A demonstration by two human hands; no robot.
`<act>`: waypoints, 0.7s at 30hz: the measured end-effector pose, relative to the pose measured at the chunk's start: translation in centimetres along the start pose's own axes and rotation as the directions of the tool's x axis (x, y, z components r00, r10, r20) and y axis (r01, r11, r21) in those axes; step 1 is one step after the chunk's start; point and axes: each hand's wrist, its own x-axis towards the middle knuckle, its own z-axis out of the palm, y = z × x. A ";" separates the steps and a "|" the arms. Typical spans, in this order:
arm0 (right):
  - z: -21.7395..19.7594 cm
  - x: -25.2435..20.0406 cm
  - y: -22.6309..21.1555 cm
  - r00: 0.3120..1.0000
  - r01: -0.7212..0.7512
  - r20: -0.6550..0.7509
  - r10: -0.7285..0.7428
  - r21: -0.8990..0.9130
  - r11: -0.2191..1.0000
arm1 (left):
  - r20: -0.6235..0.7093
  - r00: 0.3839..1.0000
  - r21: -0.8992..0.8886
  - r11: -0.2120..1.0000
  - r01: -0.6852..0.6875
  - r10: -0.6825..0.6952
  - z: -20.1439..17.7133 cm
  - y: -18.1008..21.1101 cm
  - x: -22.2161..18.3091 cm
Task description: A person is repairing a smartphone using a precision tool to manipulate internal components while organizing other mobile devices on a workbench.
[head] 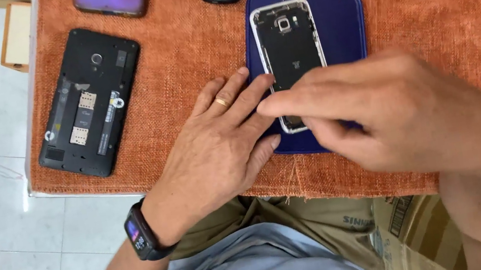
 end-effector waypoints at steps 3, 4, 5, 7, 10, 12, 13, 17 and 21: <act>0.0 -0.1 0.2 0.999 -0.003 -0.047 0.000 -0.064 0.998 | -0.012 1.000 0.008 1.000 0.001 -0.001 -0.4 0.2 0.3; 0.1 -0.2 0.3 0.996 0.000 -0.085 -0.009 -0.107 0.994 | -0.001 1.000 0.024 1.000 0.009 -0.009 -0.5 0.3 0.4; 0.3 -0.2 0.5 0.996 -0.001 -0.087 -0.009 -0.106 0.994 | 0.002 1.000 0.025 1.000 0.009 -0.009 -0.4 0.3 0.4; 0.6 0.0 0.7 0.981 0.061 -0.168 -0.101 -0.225 0.972 | -0.005 1.000 0.070 0.997 0.020 -0.019 -0.1 0.3 0.5; 0.2 0.0 0.0 0.996 0.062 -0.065 -0.066 -0.065 0.996 | -0.024 0.999 0.056 0.998 0.034 -0.033 -0.1 0.5 0.6; 0.1 0.2 -0.2 0.996 0.049 -0.069 -0.053 -0.066 0.997 | -0.041 0.999 0.061 0.997 0.038 -0.036 -0.1 0.4 0.7; 0.1 0.3 -0.3 0.997 0.027 -0.070 -0.031 -0.063 0.998 | -0.053 0.998 0.059 0.997 0.040 -0.037 0.0 0.4 0.6; 0.6 0.4 0.1 0.980 0.058 -0.178 -0.091 -0.182 0.982 | -0.055 0.998 0.062 0.997 0.046 -0.042 0.2 0.2 0.4; 0.8 0.2 -0.2 0.991 0.011 -0.130 -0.031 -0.151 0.989 | -0.088 0.996 0.054 0.998 0.033 -0.028 0.4 0.0 0.5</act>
